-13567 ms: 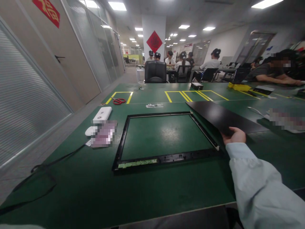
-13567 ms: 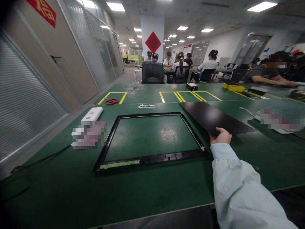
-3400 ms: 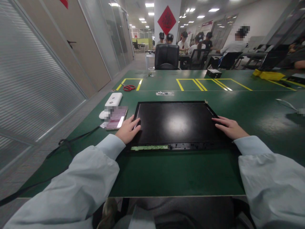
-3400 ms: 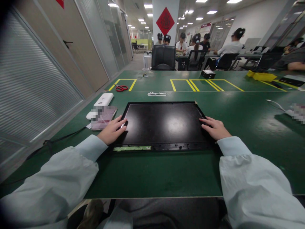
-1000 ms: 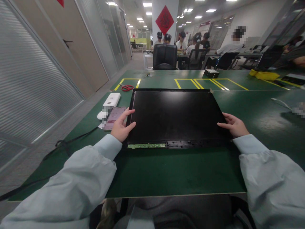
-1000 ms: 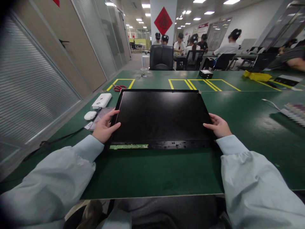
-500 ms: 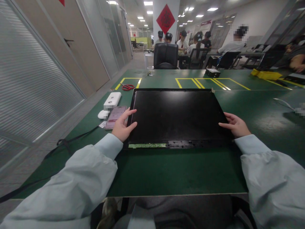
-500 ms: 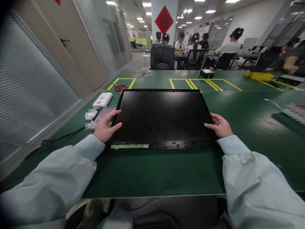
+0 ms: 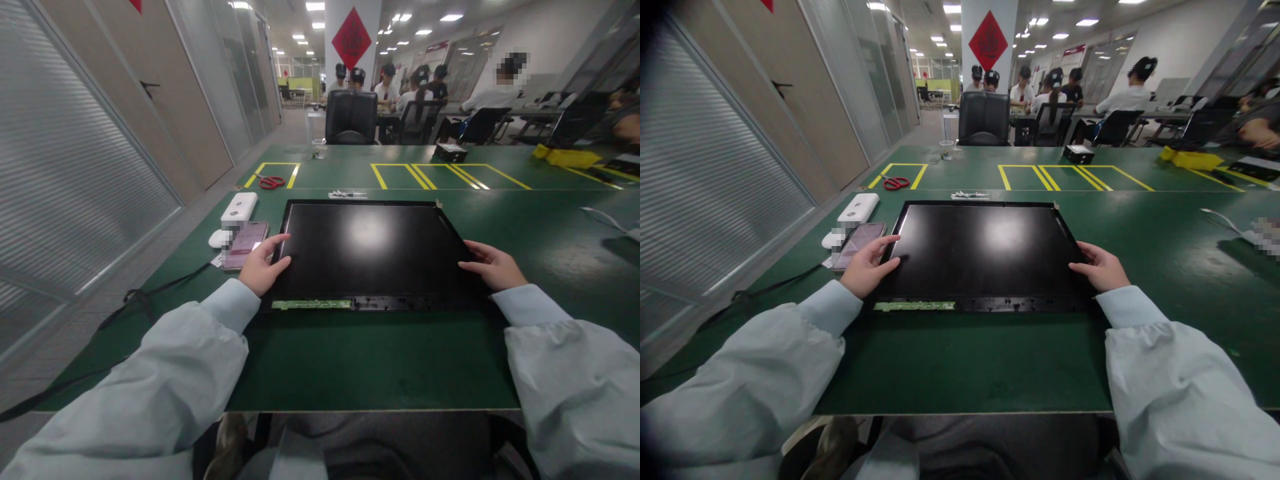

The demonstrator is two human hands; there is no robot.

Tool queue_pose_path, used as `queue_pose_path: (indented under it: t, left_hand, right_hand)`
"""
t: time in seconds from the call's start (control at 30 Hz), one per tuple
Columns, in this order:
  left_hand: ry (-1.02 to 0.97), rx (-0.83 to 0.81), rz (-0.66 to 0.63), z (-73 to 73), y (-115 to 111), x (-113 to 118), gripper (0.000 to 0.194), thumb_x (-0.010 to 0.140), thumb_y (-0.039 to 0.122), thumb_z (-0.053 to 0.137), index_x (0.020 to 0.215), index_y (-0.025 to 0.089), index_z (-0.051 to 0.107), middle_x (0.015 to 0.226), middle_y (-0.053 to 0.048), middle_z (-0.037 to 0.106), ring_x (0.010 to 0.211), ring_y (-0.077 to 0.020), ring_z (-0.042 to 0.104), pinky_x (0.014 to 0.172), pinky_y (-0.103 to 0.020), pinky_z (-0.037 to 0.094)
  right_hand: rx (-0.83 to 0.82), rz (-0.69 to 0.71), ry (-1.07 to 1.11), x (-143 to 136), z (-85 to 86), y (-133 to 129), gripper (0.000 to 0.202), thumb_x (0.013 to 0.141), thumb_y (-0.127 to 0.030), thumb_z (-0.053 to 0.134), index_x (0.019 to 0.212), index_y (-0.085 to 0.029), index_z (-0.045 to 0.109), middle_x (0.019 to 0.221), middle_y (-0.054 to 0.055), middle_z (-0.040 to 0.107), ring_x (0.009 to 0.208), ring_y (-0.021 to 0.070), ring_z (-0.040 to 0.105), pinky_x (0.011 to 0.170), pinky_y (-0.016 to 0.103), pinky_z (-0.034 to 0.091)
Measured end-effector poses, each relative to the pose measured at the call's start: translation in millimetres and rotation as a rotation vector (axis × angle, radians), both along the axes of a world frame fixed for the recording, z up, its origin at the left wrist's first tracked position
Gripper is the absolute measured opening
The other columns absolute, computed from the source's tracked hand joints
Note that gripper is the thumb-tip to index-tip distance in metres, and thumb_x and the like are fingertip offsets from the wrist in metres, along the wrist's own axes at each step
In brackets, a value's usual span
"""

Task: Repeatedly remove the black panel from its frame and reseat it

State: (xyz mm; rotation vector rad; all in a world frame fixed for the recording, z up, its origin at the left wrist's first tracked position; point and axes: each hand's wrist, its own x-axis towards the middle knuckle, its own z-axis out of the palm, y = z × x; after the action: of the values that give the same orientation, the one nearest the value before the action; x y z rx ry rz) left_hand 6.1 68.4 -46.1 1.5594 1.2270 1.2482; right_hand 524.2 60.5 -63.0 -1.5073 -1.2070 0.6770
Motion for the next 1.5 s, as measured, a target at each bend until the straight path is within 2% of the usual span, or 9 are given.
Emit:
queue_pose_path:
  t: [0.1,0.23,0.37,0.63,0.87,1.0,1.27,1.37,1.5]
  left_hand:
    - [0.023,-0.001,0.027,1.1,1.3,-1.7,0.055,0.069,0.032,0.080,0.121,0.017,0.070,0.135,-0.015,0.072,0.132,-0.0339,0.063,0.118,-0.051,0.045]
    - [0.043,-0.003,0.045,1.6,3.0,-3.7,0.050,0.067,0.032,0.080,0.114,0.019,0.071,0.135,-0.015,0.072,0.135,-0.0347,0.060,0.121,-0.051,0.042]
    - [0.021,0.000,0.041,1.2,3.9,-4.0,0.052,0.064,0.032,0.082,0.113,0.020,0.071,0.134,-0.013,0.072,0.136,-0.0346,0.059,0.123,-0.051,0.039]
    - [-0.037,0.020,0.020,0.0,3.5,-1.9,0.055,0.063,0.028,0.082,0.116,0.016,0.070,0.125,-0.016,0.071,0.128,-0.0360,0.063,0.114,-0.052,0.049]
    - [-0.026,0.003,-0.007,-0.1,2.9,-2.8,0.058,0.063,0.028,0.081,0.119,0.018,0.067,0.124,-0.011,0.071,0.118,-0.0326,0.067,0.109,-0.050,0.052]
    - [-0.010,0.003,0.001,0.0,2.7,-2.4,0.056,0.064,0.029,0.080,0.118,0.019,0.068,0.120,-0.010,0.072,0.117,-0.0324,0.067,0.108,-0.050,0.053]
    - [-0.077,-0.060,0.045,1.7,2.7,-3.7,0.052,0.063,0.027,0.085,0.112,0.019,0.071,0.120,-0.011,0.074,0.122,-0.0345,0.067,0.110,-0.052,0.051]
    - [-0.198,-0.137,0.076,1.4,2.9,-3.6,0.052,0.063,0.026,0.087,0.113,0.021,0.070,0.114,-0.009,0.076,0.114,-0.0325,0.071,0.104,-0.050,0.056]
    - [-0.351,-0.239,0.108,2.0,4.0,-2.2,0.052,0.067,0.023,0.084,0.117,0.023,0.068,0.101,-0.005,0.078,0.089,-0.0247,0.076,0.085,-0.040,0.063]
  right_hand:
    - [-0.048,-0.050,0.077,-7.7,8.6,-3.0,0.052,0.044,-0.026,0.088,0.094,-0.025,0.074,0.109,0.009,0.078,0.131,0.0358,0.062,0.120,0.051,0.042]
    - [-0.076,-0.064,0.117,-11.6,14.5,-5.9,0.054,0.043,-0.027,0.086,0.096,-0.027,0.074,0.096,0.006,0.078,0.119,0.0359,0.068,0.114,0.054,0.048]
    - [-0.073,-0.058,0.097,-8.9,12.6,-5.5,0.053,0.044,-0.030,0.086,0.096,-0.028,0.075,0.097,0.006,0.079,0.116,0.0358,0.070,0.112,0.055,0.049]
    - [-0.100,-0.037,0.097,-3.1,8.8,-4.2,0.052,0.049,-0.032,0.089,0.099,-0.029,0.076,0.103,0.006,0.080,0.123,0.0360,0.067,0.117,0.052,0.045]
    - [-0.116,-0.048,0.172,-0.8,6.3,-1.6,0.052,0.049,-0.029,0.089,0.099,-0.027,0.076,0.101,0.004,0.079,0.122,0.0327,0.067,0.117,0.048,0.045]
    - [-0.124,-0.040,0.194,-2.8,8.1,-2.4,0.055,0.047,-0.029,0.089,0.101,-0.026,0.076,0.098,0.004,0.078,0.118,0.0334,0.069,0.118,0.050,0.044]
    - [-0.085,-0.016,0.062,-2.0,6.7,-3.9,0.048,0.054,-0.035,0.086,0.101,-0.029,0.076,0.102,0.005,0.080,0.113,0.0341,0.071,0.112,0.051,0.050]
    - [-0.067,-0.022,0.046,-8.0,9.5,-7.1,0.045,0.055,-0.033,0.085,0.100,-0.030,0.076,0.101,0.005,0.081,0.111,0.0341,0.072,0.107,0.049,0.053]
    - [-0.047,-0.018,0.037,-16.1,14.6,-10.7,0.042,0.055,-0.028,0.082,0.097,-0.032,0.078,0.101,0.004,0.081,0.117,0.0353,0.071,0.109,0.053,0.053]
